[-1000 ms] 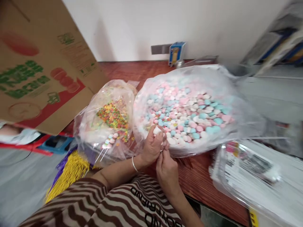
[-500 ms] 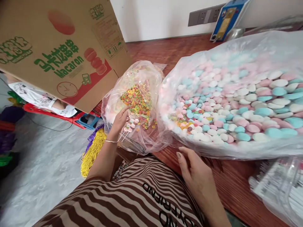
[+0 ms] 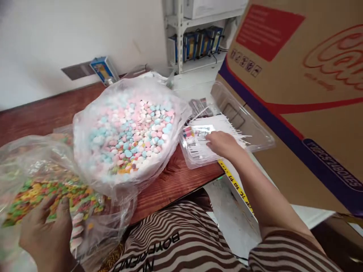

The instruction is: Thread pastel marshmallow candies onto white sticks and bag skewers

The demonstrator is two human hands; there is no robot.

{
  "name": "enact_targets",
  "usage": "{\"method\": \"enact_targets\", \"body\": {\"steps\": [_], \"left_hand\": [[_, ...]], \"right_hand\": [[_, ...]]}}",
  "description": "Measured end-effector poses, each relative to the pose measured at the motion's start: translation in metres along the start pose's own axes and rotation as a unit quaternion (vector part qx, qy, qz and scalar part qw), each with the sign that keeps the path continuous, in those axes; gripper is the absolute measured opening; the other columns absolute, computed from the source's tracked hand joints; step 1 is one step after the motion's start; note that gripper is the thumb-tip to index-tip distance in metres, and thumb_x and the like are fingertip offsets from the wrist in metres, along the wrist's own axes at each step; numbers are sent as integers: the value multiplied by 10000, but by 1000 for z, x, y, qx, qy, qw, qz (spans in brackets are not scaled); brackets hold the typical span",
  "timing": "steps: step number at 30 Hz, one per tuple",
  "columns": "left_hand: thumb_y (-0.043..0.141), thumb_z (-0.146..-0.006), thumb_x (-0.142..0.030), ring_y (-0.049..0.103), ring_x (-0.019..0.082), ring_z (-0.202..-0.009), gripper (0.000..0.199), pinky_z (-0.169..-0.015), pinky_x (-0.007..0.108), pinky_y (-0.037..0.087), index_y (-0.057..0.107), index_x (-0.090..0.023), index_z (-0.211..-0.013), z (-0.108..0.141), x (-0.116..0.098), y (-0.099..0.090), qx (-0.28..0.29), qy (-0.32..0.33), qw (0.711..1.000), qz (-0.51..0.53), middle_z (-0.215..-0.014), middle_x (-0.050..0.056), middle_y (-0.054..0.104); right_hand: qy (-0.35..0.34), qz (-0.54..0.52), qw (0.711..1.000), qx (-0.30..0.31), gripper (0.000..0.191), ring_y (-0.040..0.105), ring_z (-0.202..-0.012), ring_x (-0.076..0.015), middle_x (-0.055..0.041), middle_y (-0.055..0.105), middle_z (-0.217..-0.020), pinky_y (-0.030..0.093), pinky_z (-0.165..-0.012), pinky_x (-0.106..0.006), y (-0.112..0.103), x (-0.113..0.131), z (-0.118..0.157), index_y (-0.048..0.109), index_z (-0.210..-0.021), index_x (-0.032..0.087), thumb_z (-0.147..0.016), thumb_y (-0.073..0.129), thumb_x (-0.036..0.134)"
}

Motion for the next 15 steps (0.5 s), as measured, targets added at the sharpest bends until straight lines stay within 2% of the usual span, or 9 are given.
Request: {"method": "enact_targets", "body": {"steps": [4,7,10,12,14,15], "left_hand": [[657,-911,-438,691,318,-1097,310,-1038,496,521,753,-189,-1069,-1,-56,8,2,80,994,75,-1099,114,757],[663,-924,-368,702,292,-1079,242,-1034,474,528,754,-177,-1042,1,-76,18,17,126,985,117,-1097,115,758],[662,-933,-304,709,265,-1056,185,-1017,445,534,750,-172,-1028,3,-86,25,46,155,975,154,-1077,109,760],[673,-924,-287,710,251,-1041,161,-1004,426,538,750,-178,-1014,5,-94,29,67,159,968,181,-1056,94,763],[682,-914,-286,709,236,-1023,150,-995,410,541,756,-190,-1003,10,-105,34,99,142,960,219,-1046,76,766],[684,-912,-289,709,230,-1017,149,-993,403,542,763,-197,-997,13,-114,37,126,123,953,245,-1043,69,768]], "right_hand": [[-31,60,987,149,158,600,-669,-146,-77,733,-803,353,-604,-281,36,4,-10,741,-732,155,-875,685,193],[-51,115,969,210,176,646,-764,-178,-101,752,-867,336,-621,-283,40,8,-9,763,-810,152,-893,613,113],[-36,134,969,204,206,653,-744,-198,-113,747,-803,297,-600,-292,29,5,-5,752,-766,148,-859,595,53],[-27,150,971,186,256,656,-768,-205,-121,754,-852,285,-606,-300,17,8,2,755,-818,151,-858,546,9],[-40,164,977,133,333,653,-818,-210,-117,753,-929,304,-643,-311,2,24,12,758,-943,163,-875,488,-19],[-60,168,981,81,346,644,-821,-215,-108,746,-915,322,-670,-320,-7,38,18,755,-989,171,-886,481,-12]]}}
Point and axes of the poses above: each hand's wrist, its own z-axis away from the middle knuckle, its own y-axis out of the palm, x = y × z, the point moved 5 cm from there along -z, towards the middle knuckle
